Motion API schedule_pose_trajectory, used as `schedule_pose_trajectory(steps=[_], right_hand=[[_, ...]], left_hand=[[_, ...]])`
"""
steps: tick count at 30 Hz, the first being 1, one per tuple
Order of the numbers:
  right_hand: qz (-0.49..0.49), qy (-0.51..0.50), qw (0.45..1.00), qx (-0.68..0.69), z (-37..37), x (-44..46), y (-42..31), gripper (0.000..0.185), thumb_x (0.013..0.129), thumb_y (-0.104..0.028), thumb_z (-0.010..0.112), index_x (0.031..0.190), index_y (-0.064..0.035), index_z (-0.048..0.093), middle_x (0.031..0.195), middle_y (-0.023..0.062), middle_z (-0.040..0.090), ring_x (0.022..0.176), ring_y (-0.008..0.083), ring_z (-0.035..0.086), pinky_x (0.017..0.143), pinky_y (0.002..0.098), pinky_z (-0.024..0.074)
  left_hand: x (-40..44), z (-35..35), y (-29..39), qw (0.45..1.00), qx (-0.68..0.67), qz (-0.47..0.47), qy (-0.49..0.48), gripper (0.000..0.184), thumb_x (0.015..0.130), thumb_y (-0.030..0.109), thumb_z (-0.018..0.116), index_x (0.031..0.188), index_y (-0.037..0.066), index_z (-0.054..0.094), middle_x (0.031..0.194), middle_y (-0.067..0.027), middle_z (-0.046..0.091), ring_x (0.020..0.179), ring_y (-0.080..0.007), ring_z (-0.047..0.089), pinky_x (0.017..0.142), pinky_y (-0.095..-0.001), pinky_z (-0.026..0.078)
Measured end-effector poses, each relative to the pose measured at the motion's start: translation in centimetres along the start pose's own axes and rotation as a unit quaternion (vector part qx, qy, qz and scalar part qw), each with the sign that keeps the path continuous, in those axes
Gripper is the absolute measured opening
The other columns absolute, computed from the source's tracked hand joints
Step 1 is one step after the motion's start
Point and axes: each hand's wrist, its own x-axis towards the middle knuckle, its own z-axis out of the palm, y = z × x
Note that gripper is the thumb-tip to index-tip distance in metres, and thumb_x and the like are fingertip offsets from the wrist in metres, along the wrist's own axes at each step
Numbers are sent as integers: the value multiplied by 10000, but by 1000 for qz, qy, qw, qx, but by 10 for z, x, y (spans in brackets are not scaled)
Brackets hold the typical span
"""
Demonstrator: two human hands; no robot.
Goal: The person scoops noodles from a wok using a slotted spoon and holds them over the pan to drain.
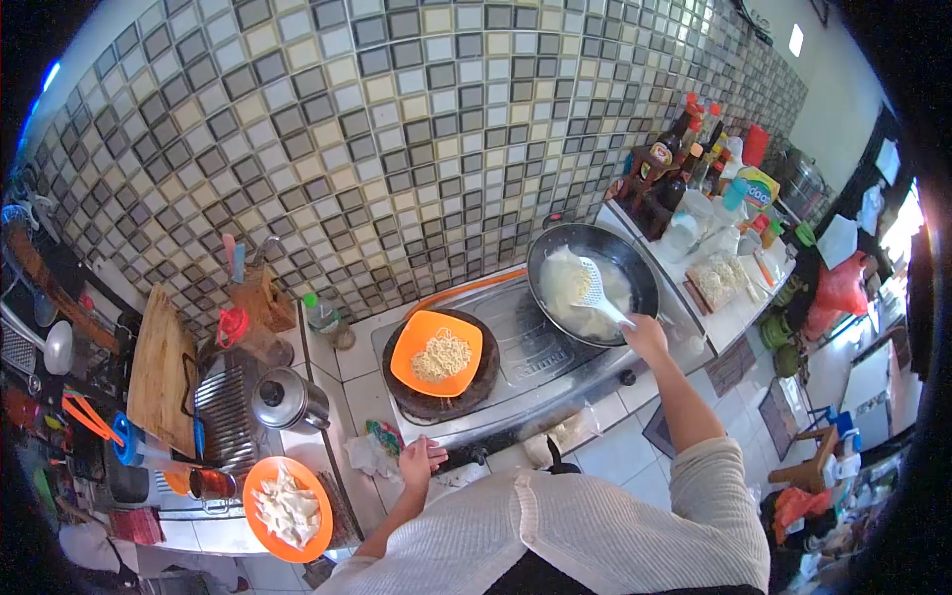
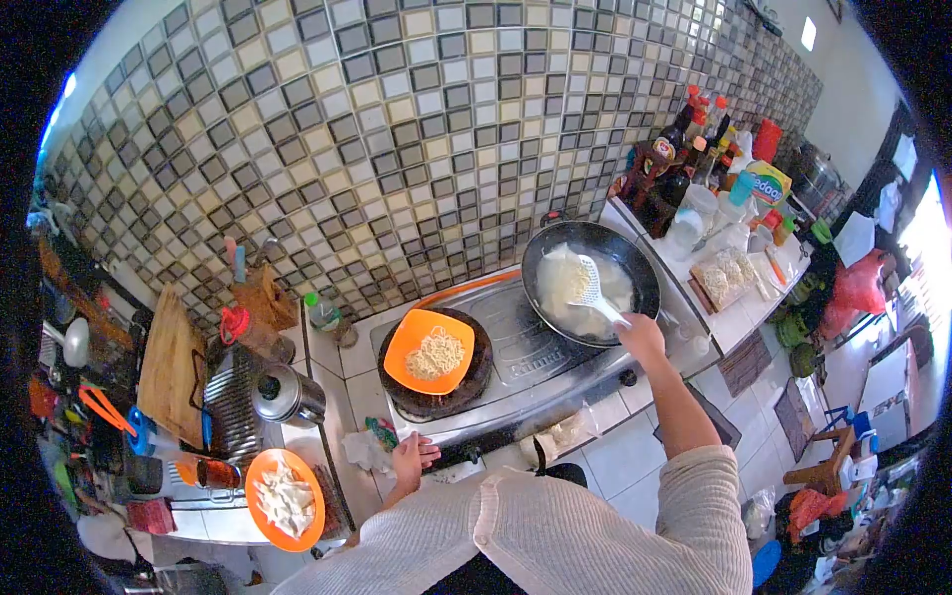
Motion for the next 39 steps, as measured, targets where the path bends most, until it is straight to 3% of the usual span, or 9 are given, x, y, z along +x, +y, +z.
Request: schedule_pose_trajectory(steps=[11, 13, 14, 16, 19, 22, 28, 35, 39], right_hand=[[-55, 40, 988, 142, 41, 12, 28, 296, 828, -281, 625, 1050, -86, 648, 859, 161, 659, 819, 241, 646, 750, 350, 468], [-74, 81, 984, 143, 49, 14, 33, 264, 853, -243, 612, 1039, -59, 651, 702, 84, 630, 625, 153, 593, 587, 308, 460], [-73, 81, 984, 143, 50, 15, 37, 264, 853, -243, 612, 1039, -59, 651, 702, 84, 630, 625, 153, 593, 587, 308, 460], [82, -76, 928, 354, 34, 7, 25, 216, 880, -205, 589, 1017, -48, 646, 581, -23, 500, 466, 70, 447, 423, 244, 338], [83, -95, 887, 444, 19, -6, 11, 198, 874, -205, 607, 1008, -70, 666, 551, -70, 418, 418, 45, 335, 392, 233, 237], [74, -76, 883, 456, 3, -21, 1, 196, 882, -201, 602, 1013, -67, 660, 552, -72, 417, 425, 45, 337, 397, 230, 239], [44, -44, 905, 420, -21, -29, 28, 209, 875, -198, 605, 1012, -48, 657, 610, -64, 477, 495, 36, 393, 434, 226, 294], [-3, -10, 983, 184, -39, -40, 88, 284, 840, -248, 619, 1061, -72, 645, 694, 9, 577, 636, 97, 524, 591, 269, 436], [-2, 18, 992, 127, -52, -51, 106, 252, 829, -231, 620, 993, -45, 660, 662, -1, 563, 622, 111, 528, 584, 295, 421]], left_hand=[[-2, 1, 3, 1000, 15, -7, 0, 357, 946, 326, 432, 832, 26, 586, 711, -120, 671, 576, -189, 665, 427, -220, 445], [-3, 1, 3, 1000, 14, -5, -3, 358, 946, 328, 428, 834, 25, 585, 713, -120, 671, 577, -189, 665, 427, -220, 445], [-3, 1, 3, 1000, 13, -4, -4, 360, 946, 329, 425, 837, 25, 585, 714, -120, 671, 579, -188, 666, 428, -220, 445], [-1, 0, 2, 1000, 14, -8, -5, 364, 946, 331, 423, 837, 24, 585, 716, -120, 672, 580, -188, 666, 428, -220, 444], [-1, -1, 2, 1000, 14, -11, -6, 369, 944, 335, 419, 839, 23, 584, 719, -120, 673, 584, -187, 667, 429, -219, 443], [-1, -1, 2, 1000, 14, -10, -8, 373, 944, 339, 418, 842, 21, 584, 723, -120, 674, 590, -189, 669, 430, -218, 443], [0, -2, 1, 1000, 13, -13, -13, 385, 942, 349, 419, 845, 17, 587, 724, -127, 674, 592, -191, 669, 430, -218, 443], [0, -3, 2, 999, 30, -3, -19, 410, 942, 363, 423, 850, 1, 591, 723, -137, 674, 590, -194, 667, 432, -223, 448], [2, -3, -1, 1000, 21, -2, -16, 404, 941, 359, 427, 848, 3, 593, 721, -137, 673, 584, -192, 666, 428, -221, 447]])
